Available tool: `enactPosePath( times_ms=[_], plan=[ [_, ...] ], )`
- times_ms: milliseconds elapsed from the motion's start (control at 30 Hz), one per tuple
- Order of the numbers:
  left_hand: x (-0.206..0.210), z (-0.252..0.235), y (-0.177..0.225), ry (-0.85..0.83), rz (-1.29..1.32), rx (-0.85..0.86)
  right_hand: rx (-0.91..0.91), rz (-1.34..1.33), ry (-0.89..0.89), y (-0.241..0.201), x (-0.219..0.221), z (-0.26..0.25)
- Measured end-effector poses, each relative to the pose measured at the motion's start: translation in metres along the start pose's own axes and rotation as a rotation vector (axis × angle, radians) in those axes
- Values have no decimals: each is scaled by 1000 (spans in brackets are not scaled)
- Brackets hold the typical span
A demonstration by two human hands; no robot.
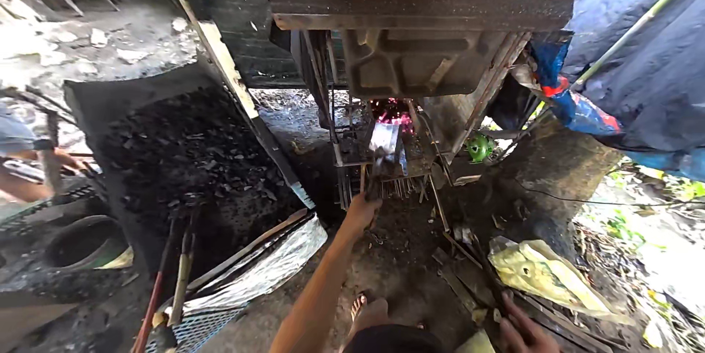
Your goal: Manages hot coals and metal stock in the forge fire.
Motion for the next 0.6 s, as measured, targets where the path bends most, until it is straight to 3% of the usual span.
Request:
enactPosePath(
  times_ms=[233, 467, 600],
  plan=[
    [-90, 131, -79, -65, 155, 42, 115, -34, -72, -27, 98, -154],
    [-170, 208, -144, 258, 298, 72, 88, 294, -114, -88, 136, -208],
    [-204, 201, -170, 416, 393, 63, -96, 629, -137, -121, 179, -321]
  ],
)
Point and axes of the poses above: each hand's wrist, its own z-axis away from the middle knuckle, its own x-axis out of the palm, y = z × x, the point moved 3 cm from there along -z, towards the middle knuckle, and after that the axes turned 5 degrees about -x, right-handed, at the moved point
